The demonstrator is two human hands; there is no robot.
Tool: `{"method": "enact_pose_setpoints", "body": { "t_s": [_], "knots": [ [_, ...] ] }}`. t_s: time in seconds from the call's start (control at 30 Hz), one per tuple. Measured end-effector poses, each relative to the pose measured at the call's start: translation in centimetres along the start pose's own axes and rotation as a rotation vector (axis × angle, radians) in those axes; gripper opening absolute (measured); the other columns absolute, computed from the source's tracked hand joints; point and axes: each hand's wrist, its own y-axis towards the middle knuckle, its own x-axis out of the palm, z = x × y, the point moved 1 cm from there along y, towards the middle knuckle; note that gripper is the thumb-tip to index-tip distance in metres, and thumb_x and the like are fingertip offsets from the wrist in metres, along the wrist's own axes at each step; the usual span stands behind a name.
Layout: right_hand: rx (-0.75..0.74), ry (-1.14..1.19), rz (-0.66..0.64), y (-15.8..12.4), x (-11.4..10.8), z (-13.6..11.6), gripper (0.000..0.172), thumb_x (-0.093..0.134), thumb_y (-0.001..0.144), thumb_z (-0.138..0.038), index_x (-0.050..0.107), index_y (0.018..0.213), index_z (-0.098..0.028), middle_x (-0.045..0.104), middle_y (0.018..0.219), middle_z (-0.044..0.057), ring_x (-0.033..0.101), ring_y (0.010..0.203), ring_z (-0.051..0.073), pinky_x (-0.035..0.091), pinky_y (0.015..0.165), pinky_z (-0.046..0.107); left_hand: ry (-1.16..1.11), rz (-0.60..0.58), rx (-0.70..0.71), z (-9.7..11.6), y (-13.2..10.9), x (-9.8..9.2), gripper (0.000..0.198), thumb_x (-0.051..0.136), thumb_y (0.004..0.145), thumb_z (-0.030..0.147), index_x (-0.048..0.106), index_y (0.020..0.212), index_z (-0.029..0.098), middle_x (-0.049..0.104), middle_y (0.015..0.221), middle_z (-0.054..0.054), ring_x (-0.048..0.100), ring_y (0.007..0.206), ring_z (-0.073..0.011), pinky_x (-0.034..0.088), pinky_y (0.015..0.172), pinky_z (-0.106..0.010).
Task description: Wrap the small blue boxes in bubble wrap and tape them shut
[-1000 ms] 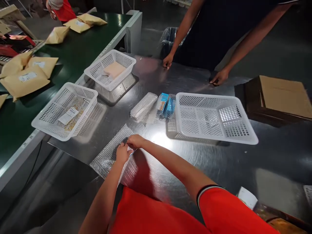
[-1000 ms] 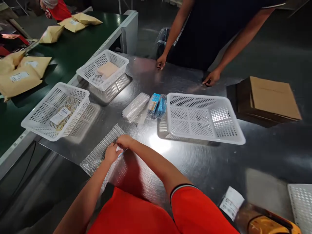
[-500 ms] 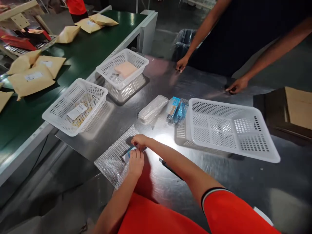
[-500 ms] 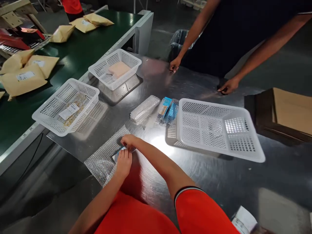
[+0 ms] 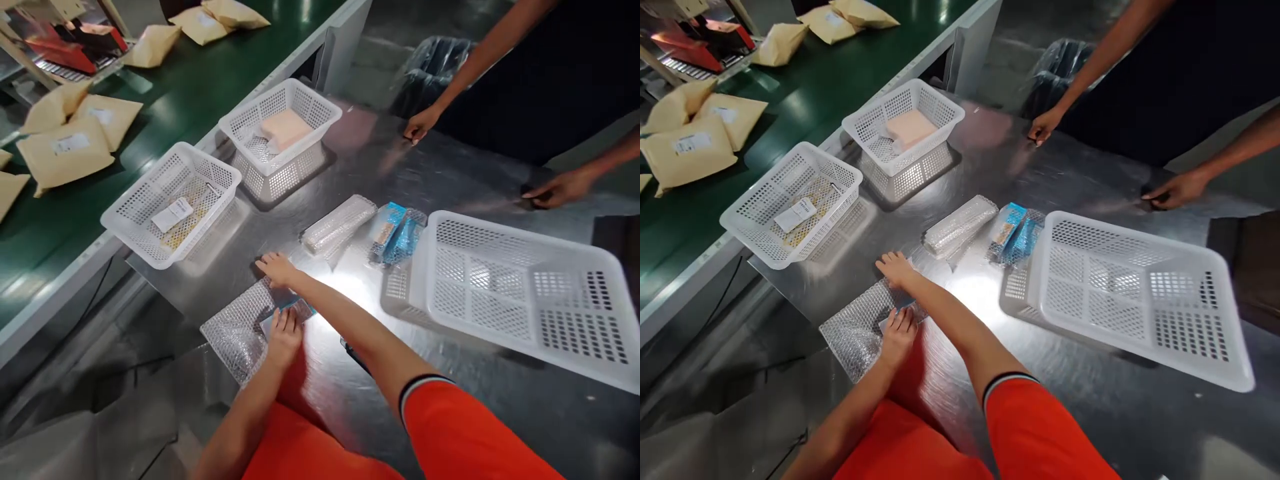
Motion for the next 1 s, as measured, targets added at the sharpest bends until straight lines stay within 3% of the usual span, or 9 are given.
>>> {"method": "enact_pose_setpoints", "body": {
  "t_s": [0.03,0.1,0.17,0.3,0.47,0.63,0.8,0.9,1.0],
  "knots": [
    [0.008,-0.021,-0.003,0.6,-0.2,-0.1,0.058,0.076,0.079,-0.02,0.058,0.133,-0.012,0.055,0.137,0.022,0.05,0.126,0.035,0.039,0.103,0.047,0.0,-0.001,0.003,-0.1,0.0,-0.1,0.033,0.044,0.097,0.012,0.071,0.117,0.015,0.066,0.135,-0.018,0.06,0.131,-0.0315,0.046,0.114,-0.059],
    [-0.028,-0.03,-0.04,1.0,-0.6,-0.3,0.031,0.07,0.084,-0.019,0.068,0.114,-0.015,0.063,0.127,0.018,0.055,0.12,0.031,0.041,0.099,0.043,-0.004,-0.001,0.006,-0.2,-0.1,-0.3,0.034,0.044,0.097,0.01,0.071,0.117,0.016,0.066,0.135,-0.017,0.06,0.131,-0.0307,0.047,0.114,-0.058],
    [-0.096,-0.008,-0.078,0.1,-0.8,-0.3,0.016,0.062,0.089,-0.018,0.072,0.101,-0.019,0.069,0.116,0.011,0.061,0.11,0.025,0.043,0.09,0.036,-0.003,-0.012,0.004,-0.3,-0.2,-0.7,0.035,0.044,0.096,0.009,0.071,0.117,0.018,0.067,0.135,-0.015,0.058,0.133,-0.0294,0.045,0.116,-0.057],
    [-0.143,0.033,-0.143,-4.9,-0.5,-0.6,0.019,0.06,0.091,-0.022,0.07,0.107,-0.023,0.074,0.094,0.004,0.065,0.083,0.02,0.038,0.066,0.028,0.018,-0.031,-0.007,-0.4,-0.2,-1.3,0.037,0.041,0.097,0.009,0.071,0.116,0.019,0.068,0.134,-0.013,0.057,0.134,-0.0285,0.042,0.118,-0.054],
    [-0.058,0.089,-0.083,-11.3,2.1,-1.8,0.021,0.056,0.095,-0.025,0.066,0.113,-0.02,0.075,0.087,0.004,0.064,0.073,0.018,0.031,0.058,0.027,0.155,0.02,0.064,-0.2,-0.2,-1.4,0.036,0.042,0.096,0.008,0.07,0.117,0.017,0.073,0.123,-0.016,0.066,0.119,-0.0274,0.049,0.108,-0.049],
    [0.021,0.2,0.089,-12.4,5.0,-1.7,0.027,0.049,0.1,-0.026,0.063,0.12,-0.014,0.076,0.094,0.01,0.067,0.079,0.02,0.039,0.064,0.027,0.314,0.195,0.148,-0.6,-0.5,-0.7,0.031,0.044,0.095,0.007,0.068,0.114,0.011,0.076,0.111,-0.017,0.069,0.108,-0.0257,0.052,0.1,-0.046],
    [-0.217,0.302,0.196,-12.1,7.1,-0.7,0.023,0.053,0.096,-0.019,0.07,0.11,-0.02,0.076,0.111,0.007,0.069,0.1,0.018,0.049,0.087,0.029,0.332,0.259,0.232,-1.4,-0.7,-0.3,0.027,0.048,0.095,0.009,0.07,0.11,0.011,0.076,0.099,-0.015,0.071,0.094,-0.0247,0.055,0.089,-0.041],
    [-0.355,0.327,0.265,-12.2,8.4,0.0,0.031,0.053,0.095,-0.017,0.067,0.122,-0.016,0.073,0.122,0.011,0.067,0.112,0.021,0.051,0.099,0.035,0.332,0.281,0.252,-1.7,-0.8,-0.3,0.026,0.048,0.096,0.01,0.071,0.108,0.012,0.077,0.097,-0.014,0.071,0.091,-0.0236,0.054,0.087,-0.039],
    [-0.366,0.286,0.294,-12.5,9.8,0.7,0.042,0.061,0.093,-0.023,0.061,0.133,-0.013,0.07,0.127,0.014,0.065,0.118,0.024,0.049,0.106,0.04,0.326,0.299,0.263,-1.8,-1.1,0.0,0.026,0.05,0.096,0.013,0.071,0.112,0.014,0.077,0.105,-0.014,0.071,0.095,-0.0237,0.053,0.089,-0.041]
  ]
}}
